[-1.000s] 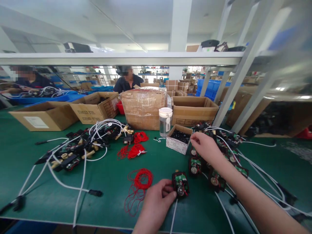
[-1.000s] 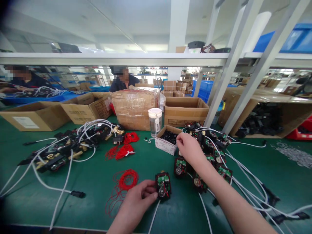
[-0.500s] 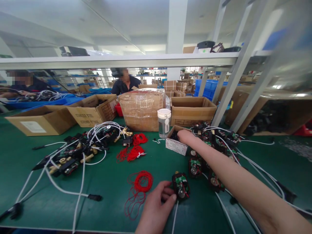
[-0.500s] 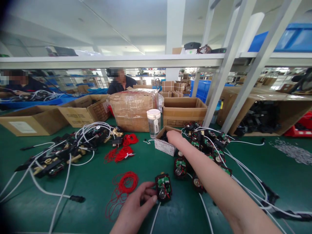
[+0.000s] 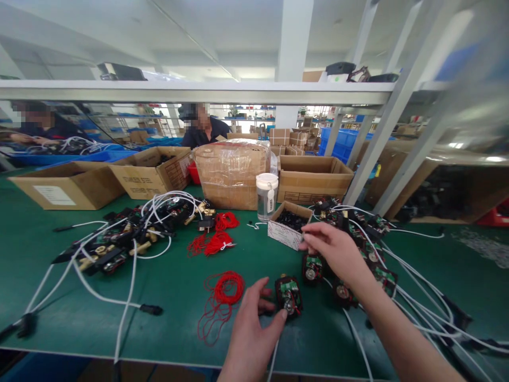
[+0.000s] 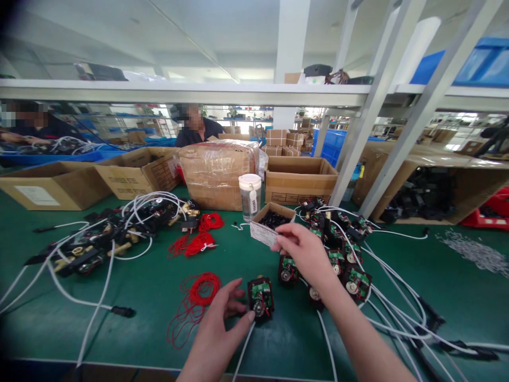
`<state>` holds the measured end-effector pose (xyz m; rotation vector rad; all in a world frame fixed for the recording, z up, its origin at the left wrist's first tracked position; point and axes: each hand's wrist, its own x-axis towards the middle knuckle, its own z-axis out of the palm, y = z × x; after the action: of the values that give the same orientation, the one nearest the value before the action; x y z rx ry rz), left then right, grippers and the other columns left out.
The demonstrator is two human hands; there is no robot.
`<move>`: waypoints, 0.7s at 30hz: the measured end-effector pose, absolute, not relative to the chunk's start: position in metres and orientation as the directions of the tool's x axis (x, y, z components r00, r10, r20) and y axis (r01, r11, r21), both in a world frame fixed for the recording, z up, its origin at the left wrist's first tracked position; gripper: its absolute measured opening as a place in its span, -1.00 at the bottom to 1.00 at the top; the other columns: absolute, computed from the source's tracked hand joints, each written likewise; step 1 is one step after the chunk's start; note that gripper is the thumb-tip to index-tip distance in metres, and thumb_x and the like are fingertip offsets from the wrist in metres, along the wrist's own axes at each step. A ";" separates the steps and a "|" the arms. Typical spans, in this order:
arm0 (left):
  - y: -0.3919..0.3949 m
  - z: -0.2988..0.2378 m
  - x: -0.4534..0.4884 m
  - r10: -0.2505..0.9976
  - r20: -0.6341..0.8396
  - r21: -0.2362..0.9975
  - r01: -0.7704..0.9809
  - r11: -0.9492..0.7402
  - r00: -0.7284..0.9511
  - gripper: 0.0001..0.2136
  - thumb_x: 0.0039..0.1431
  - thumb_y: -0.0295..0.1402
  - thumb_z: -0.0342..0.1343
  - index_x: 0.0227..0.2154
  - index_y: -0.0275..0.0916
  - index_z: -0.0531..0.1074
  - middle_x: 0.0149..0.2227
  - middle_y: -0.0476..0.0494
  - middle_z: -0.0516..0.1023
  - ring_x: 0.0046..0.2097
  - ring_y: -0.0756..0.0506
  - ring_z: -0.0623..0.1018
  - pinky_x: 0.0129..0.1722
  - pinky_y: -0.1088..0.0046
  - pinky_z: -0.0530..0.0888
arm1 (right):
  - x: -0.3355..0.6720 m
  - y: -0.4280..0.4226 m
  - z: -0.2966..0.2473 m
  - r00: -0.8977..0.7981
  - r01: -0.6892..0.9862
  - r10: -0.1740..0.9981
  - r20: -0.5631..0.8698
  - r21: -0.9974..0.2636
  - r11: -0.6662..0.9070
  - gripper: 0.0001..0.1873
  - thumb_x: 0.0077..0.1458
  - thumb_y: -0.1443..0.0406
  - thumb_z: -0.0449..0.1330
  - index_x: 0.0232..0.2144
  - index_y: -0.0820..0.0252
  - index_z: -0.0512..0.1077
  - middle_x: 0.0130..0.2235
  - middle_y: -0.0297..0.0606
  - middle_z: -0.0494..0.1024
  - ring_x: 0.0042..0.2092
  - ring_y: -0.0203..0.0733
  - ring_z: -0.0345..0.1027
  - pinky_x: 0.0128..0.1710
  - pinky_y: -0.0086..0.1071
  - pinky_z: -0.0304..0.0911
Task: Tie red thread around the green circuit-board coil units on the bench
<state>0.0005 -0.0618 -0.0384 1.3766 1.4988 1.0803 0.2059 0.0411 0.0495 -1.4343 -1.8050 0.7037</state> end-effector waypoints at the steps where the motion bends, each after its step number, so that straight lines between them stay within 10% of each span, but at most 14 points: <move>1: -0.063 -0.037 0.002 0.995 0.031 0.944 0.330 0.003 -0.100 -0.46 0.09 -0.31 0.22 0.17 -0.24 0.34 0.00 -0.24 0.51 -0.12 -0.16 0.60 0.00 0.19 0.52 | 0.207 0.021 0.042 -0.117 0.418 0.981 0.154 -0.889 0.189 -0.67 0.31 0.12 0.14 -0.03 0.21 0.46 -0.37 -0.27 0.62 -0.36 -0.22 0.52 -0.34 -0.38 0.38; 8: -0.079 -0.018 0.013 0.944 0.327 0.856 0.435 -0.279 -0.039 -0.63 0.16 -0.36 0.23 0.05 -0.06 0.51 -0.03 -0.19 0.53 -0.01 -0.21 0.56 0.02 0.22 0.54 | 0.197 -0.062 -0.007 -0.159 -0.409 0.981 -0.107 -0.897 -0.164 -0.69 0.23 0.03 0.26 -0.17 0.13 0.42 -0.44 -0.40 0.44 -0.57 -0.44 0.22 -0.57 -0.54 0.02; 21: -0.089 -0.011 0.038 0.954 0.297 0.877 0.388 -0.284 0.025 -0.85 0.23 -0.32 0.22 -0.17 -0.03 0.63 -0.22 -0.14 0.61 -0.15 -0.17 0.57 -0.12 0.33 0.51 | 0.193 -0.078 -0.021 -0.305 -0.527 0.942 -0.139 -0.800 -0.288 -0.72 0.18 0.08 0.33 -0.28 0.17 0.48 -0.51 -0.45 0.34 -0.60 -0.52 0.00 -0.59 -0.55 -0.20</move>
<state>0.0375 -0.0888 -0.0109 1.7217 1.3705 1.2447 0.1930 -0.0778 -0.0214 -0.7649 -0.7963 1.7857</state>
